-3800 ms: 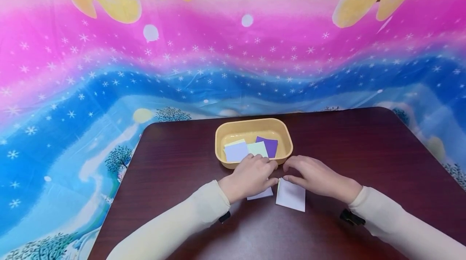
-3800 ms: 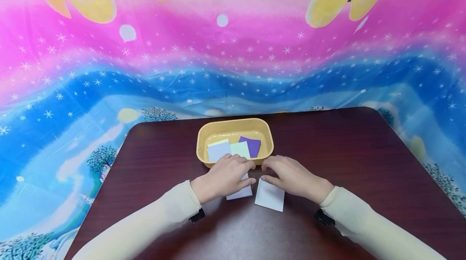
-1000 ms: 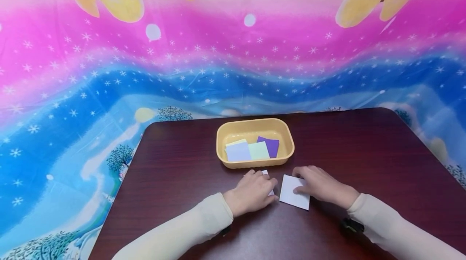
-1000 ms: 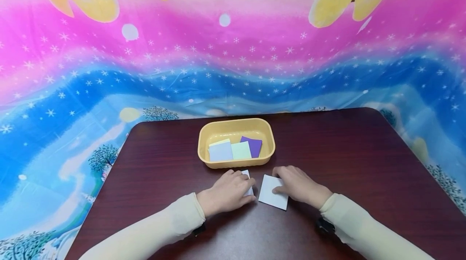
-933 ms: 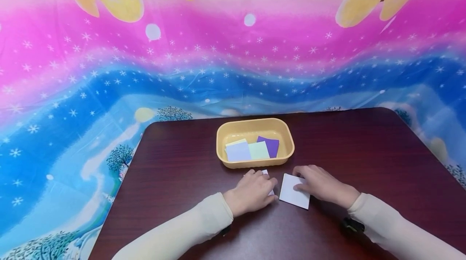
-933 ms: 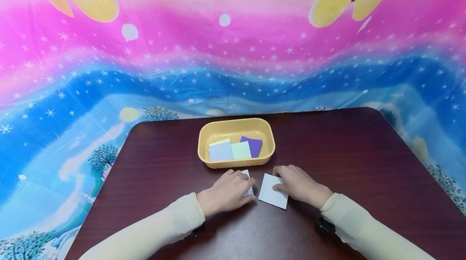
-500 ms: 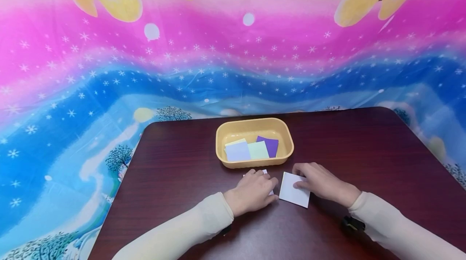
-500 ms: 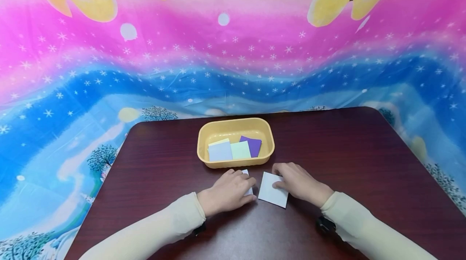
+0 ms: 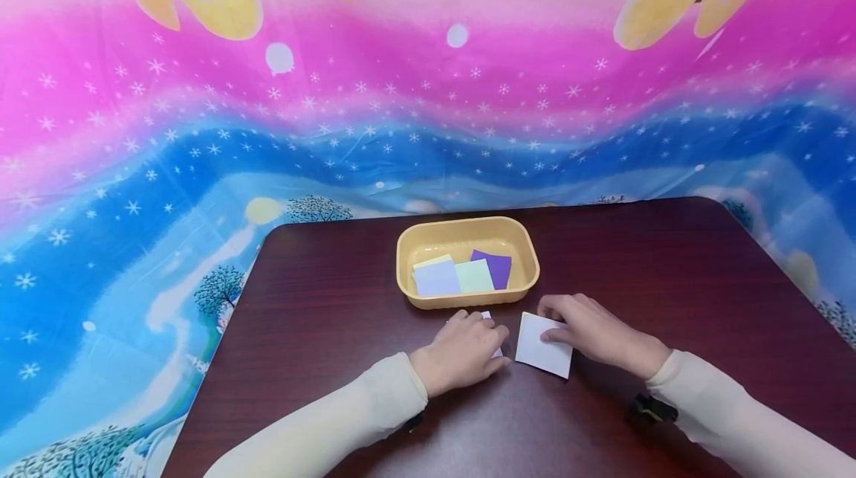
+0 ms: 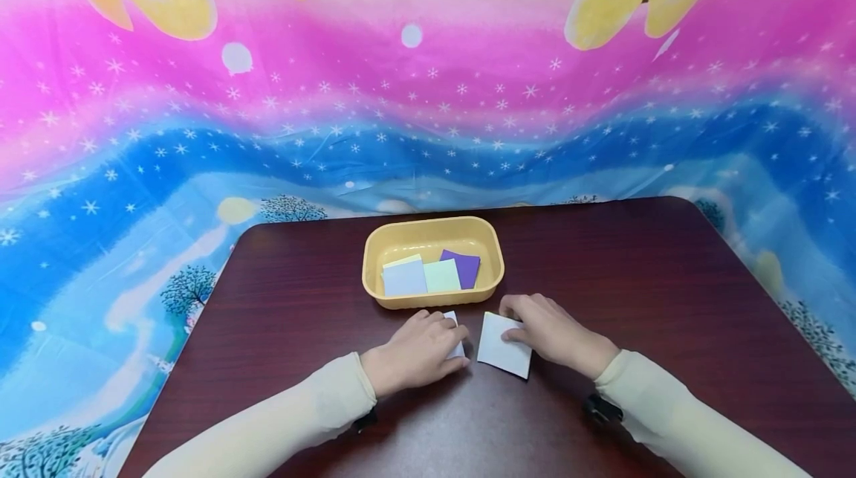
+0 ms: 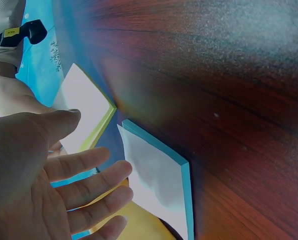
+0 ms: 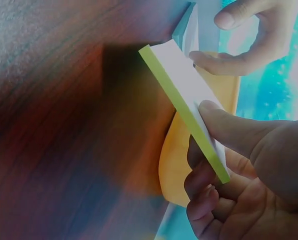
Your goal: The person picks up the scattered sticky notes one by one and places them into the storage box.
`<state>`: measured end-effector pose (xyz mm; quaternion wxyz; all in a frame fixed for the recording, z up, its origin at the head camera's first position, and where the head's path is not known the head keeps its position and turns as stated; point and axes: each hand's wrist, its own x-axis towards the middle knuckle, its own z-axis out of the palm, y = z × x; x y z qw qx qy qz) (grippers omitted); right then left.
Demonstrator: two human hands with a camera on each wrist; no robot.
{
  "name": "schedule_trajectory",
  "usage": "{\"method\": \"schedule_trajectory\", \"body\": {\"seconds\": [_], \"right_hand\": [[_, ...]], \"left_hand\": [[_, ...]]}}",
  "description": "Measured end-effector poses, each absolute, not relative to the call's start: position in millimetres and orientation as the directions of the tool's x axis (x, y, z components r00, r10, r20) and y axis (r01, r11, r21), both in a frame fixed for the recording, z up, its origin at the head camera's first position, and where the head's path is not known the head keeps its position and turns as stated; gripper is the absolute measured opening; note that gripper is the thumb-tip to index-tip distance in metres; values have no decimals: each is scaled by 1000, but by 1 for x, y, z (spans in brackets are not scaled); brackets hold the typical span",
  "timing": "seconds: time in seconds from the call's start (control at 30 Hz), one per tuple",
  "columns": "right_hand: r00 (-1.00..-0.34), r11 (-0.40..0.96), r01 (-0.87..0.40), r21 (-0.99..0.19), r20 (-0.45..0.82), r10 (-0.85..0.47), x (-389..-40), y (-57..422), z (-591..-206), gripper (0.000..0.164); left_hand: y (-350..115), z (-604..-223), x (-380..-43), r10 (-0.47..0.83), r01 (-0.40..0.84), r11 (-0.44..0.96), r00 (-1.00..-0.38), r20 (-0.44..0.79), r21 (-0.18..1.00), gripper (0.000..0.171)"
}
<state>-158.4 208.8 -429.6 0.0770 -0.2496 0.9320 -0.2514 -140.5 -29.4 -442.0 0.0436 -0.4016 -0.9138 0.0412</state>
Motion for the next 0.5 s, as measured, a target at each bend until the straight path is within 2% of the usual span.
{"method": "schedule_trajectory", "body": {"seconds": [0.5], "right_hand": [[-876, 765, -422, -486, 3, -482, -160, 218, -418, 17]], "left_hand": [[-25, -438, -143, 737, 732, 675, -674, 42, -90, 30]]}}
